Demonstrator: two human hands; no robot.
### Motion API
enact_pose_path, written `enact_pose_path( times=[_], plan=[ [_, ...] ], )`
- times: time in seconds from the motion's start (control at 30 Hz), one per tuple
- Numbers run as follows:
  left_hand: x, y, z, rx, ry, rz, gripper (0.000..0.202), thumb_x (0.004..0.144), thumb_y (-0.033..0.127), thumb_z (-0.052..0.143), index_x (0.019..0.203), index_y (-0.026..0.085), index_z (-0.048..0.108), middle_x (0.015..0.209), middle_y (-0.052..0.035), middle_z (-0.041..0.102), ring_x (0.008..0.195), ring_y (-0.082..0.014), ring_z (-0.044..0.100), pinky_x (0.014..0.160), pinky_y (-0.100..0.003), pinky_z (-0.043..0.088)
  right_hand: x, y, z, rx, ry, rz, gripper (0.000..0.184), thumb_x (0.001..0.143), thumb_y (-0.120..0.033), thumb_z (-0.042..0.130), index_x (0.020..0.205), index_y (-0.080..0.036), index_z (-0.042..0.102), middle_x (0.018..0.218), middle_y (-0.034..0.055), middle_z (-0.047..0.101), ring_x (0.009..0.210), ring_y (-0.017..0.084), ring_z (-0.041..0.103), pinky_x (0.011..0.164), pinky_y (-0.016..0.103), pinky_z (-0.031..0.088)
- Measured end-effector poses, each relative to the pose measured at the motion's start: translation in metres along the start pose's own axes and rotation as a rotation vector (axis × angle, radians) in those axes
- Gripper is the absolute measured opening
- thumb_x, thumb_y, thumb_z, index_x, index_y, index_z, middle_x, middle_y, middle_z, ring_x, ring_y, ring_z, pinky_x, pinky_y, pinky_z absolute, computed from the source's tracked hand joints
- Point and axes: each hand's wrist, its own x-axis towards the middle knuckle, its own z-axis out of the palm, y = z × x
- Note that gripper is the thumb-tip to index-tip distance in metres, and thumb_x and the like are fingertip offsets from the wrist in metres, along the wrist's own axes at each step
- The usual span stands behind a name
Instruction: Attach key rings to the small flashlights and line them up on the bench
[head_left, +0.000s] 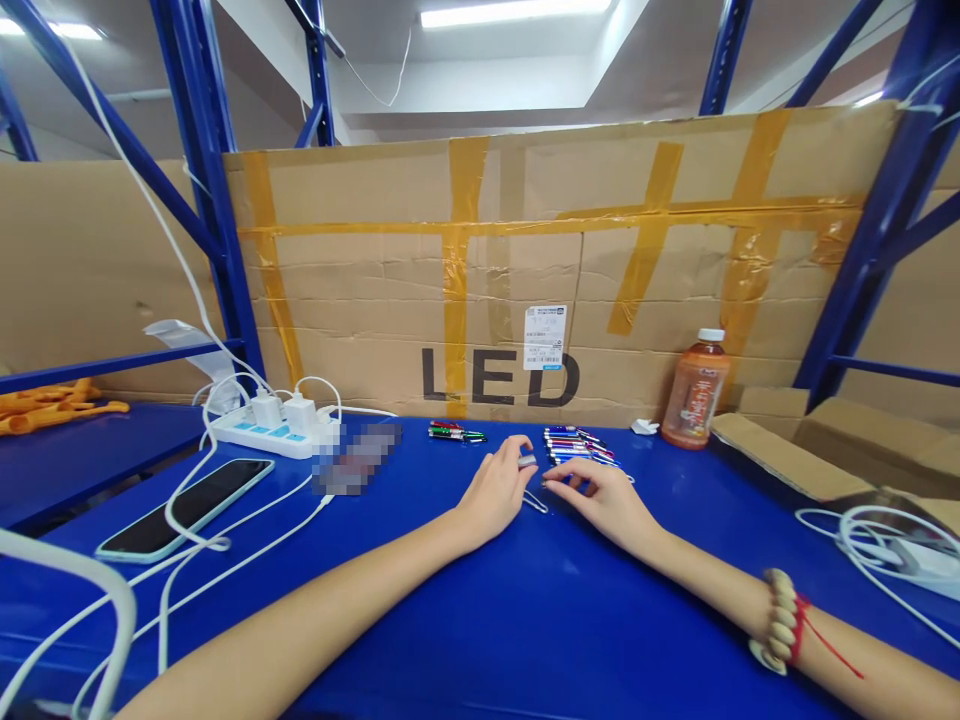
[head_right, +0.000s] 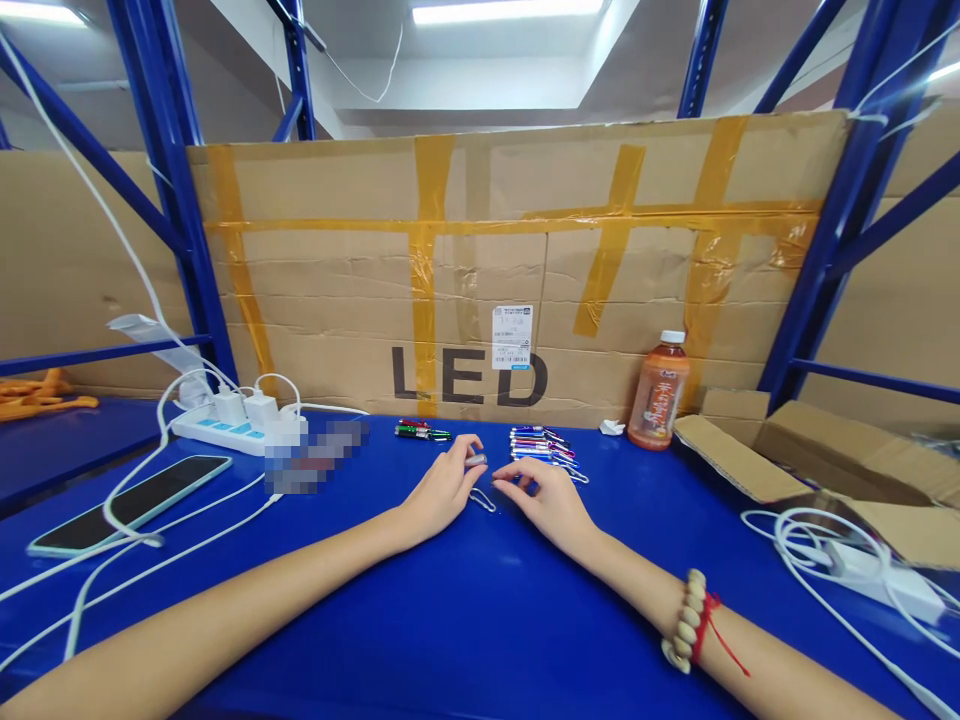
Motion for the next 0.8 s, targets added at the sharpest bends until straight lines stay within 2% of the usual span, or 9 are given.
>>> enact_pose_path(
  times=[0.2, 0.33, 0.53, 0.63, 0.8],
  plan=[
    [0.001, 0.004, -0.003, -0.014, -0.019, 0.058, 0.015, 0.091, 0.025, 0.031, 0.101, 0.02, 0.041, 0.102, -0.0054, 0.057, 0.092, -0.017, 0.055, 0.081, -0.033, 0.041, -0.001, 0.001, -0.006, 0.168, 0.179, 0.123, 0.024, 0.074, -0.039, 0.059, 0.079, -0.017, 0.068, 0.079, 0.0053, 0.068, 0.063, 0.016, 0.058, 0.055, 0.027, 0.046],
    [-0.001, 0.01, -0.006, 0.033, -0.009, 0.14, 0.016, 0.091, 0.024, 0.031, 0.099, 0.018, 0.044, 0.1, -0.0053, 0.059, 0.089, -0.0164, 0.055, 0.079, -0.031, 0.041, -0.003, -0.001, -0.009, 0.28, 0.277, 0.104, 0.024, 0.072, -0.039, 0.063, 0.077, -0.016, 0.067, 0.074, 0.0048, 0.066, 0.055, 0.012, 0.054, 0.049, 0.024, 0.043],
    [-0.003, 0.01, -0.004, 0.152, 0.114, 0.368, 0.018, 0.092, 0.025, 0.033, 0.098, 0.016, 0.047, 0.087, -0.0048, 0.062, 0.075, -0.0152, 0.055, 0.069, -0.029, 0.042, -0.005, -0.01, -0.014, 0.247, 0.272, 0.014, 0.016, 0.071, -0.032, 0.064, 0.073, -0.017, 0.068, 0.068, 0.0027, 0.065, 0.053, 0.01, 0.052, 0.047, 0.022, 0.041],
    [-0.002, 0.007, -0.002, 0.218, 0.17, 0.478, 0.021, 0.092, 0.025, 0.031, 0.096, 0.014, 0.048, 0.084, -0.0062, 0.062, 0.072, -0.015, 0.055, 0.066, -0.028, 0.042, -0.006, -0.012, -0.016, 0.247, 0.249, 0.021, 0.015, 0.07, -0.031, 0.065, 0.071, -0.016, 0.068, 0.068, 0.0029, 0.066, 0.052, 0.01, 0.051, 0.047, 0.022, 0.04],
    [-0.001, 0.005, 0.0, 0.286, 0.178, 0.541, 0.025, 0.093, 0.026, 0.028, 0.095, 0.013, 0.049, 0.085, -0.0073, 0.062, 0.07, -0.0143, 0.056, 0.064, -0.028, 0.043, -0.005, -0.01, -0.019, 0.317, 0.19, 0.071, 0.017, 0.067, -0.033, 0.067, 0.068, -0.015, 0.066, 0.067, 0.0031, 0.065, 0.051, 0.01, 0.05, 0.046, 0.022, 0.039]
  ],
)
